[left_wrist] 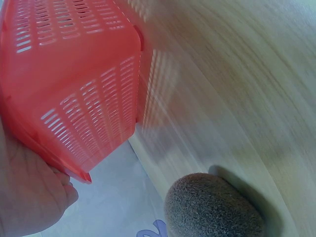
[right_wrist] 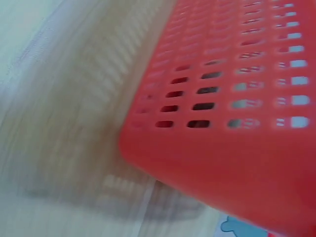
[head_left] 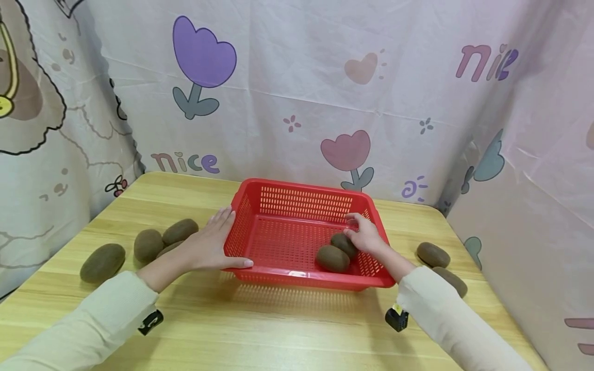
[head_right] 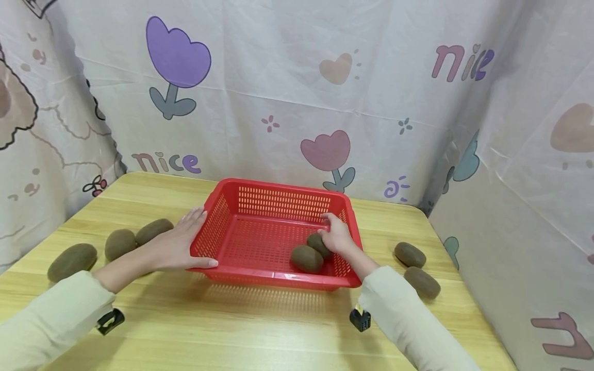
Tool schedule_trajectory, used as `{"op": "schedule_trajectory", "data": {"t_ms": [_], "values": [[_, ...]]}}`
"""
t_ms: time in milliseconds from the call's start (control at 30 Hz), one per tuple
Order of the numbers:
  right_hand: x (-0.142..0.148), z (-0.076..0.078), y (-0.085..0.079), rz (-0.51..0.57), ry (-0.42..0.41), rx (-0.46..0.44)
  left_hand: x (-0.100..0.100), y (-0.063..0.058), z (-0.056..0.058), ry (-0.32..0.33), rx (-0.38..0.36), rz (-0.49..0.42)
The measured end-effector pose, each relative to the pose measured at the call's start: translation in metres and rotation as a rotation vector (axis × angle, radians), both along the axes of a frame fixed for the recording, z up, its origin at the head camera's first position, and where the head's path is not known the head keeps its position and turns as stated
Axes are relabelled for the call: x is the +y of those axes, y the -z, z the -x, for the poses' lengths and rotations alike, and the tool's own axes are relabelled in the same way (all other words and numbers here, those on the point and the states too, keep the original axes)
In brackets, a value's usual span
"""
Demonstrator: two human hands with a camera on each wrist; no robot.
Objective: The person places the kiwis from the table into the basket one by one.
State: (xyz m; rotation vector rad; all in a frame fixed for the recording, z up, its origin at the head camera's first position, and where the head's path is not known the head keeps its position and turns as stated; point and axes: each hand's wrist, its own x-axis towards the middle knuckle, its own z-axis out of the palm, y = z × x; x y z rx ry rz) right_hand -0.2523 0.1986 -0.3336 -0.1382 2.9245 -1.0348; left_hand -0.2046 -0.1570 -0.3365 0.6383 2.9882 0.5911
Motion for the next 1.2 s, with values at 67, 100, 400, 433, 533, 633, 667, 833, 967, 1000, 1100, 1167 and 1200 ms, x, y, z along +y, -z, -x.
{"op": "schedule_trajectory", "data": {"t_ms": [67, 100, 400, 433, 533, 633, 667, 833, 967, 1000, 1100, 1167, 1200], "values": [[0.004, -0.004, -0.004, 0.038, 0.015, 0.044, 0.000, 0.000, 0.000, 0.003, 0.000, -0.001], [0.007, -0.006, -0.006, 0.064, 0.024, 0.064, 0.000, 0.000, 0.000, 0.005, 0.000, -0.003], [0.037, -0.026, -0.014, 0.196, 0.061, 0.227, 0.002, 0.001, -0.003, 0.000, -0.012, -0.016], [0.041, -0.028, -0.015, 0.195, 0.063, 0.239, 0.002, 0.000, -0.003, -0.001, -0.012, -0.015], [0.056, -0.035, -0.018, 0.178, 0.072, 0.265, 0.002, -0.001, -0.002, -0.003, -0.013, -0.011], [0.070, -0.040, -0.017, 0.149, 0.080, 0.292, 0.002, -0.003, -0.003, -0.005, -0.016, -0.008], [0.075, -0.042, -0.017, 0.141, 0.084, 0.295, 0.002, -0.003, -0.003, -0.007, -0.017, -0.007], [0.097, -0.053, -0.012, 0.129, 0.132, 0.298, 0.001, -0.005, -0.003, -0.011, -0.018, -0.002], [0.114, -0.062, -0.004, 0.098, 0.169, 0.300, 0.000, -0.005, -0.002, -0.010, -0.016, 0.003], [0.118, -0.064, -0.002, 0.099, 0.171, 0.303, 0.000, -0.005, -0.002, -0.009, -0.016, 0.003], [0.130, -0.070, 0.003, 0.088, 0.192, 0.287, 0.000, -0.004, -0.002, -0.007, -0.016, 0.008], [0.138, -0.074, 0.005, 0.097, 0.204, 0.270, 0.000, -0.003, -0.002, -0.006, -0.013, 0.004], [0.142, -0.075, 0.005, 0.105, 0.207, 0.264, 0.000, -0.003, -0.002, -0.005, -0.014, -0.001]]}}
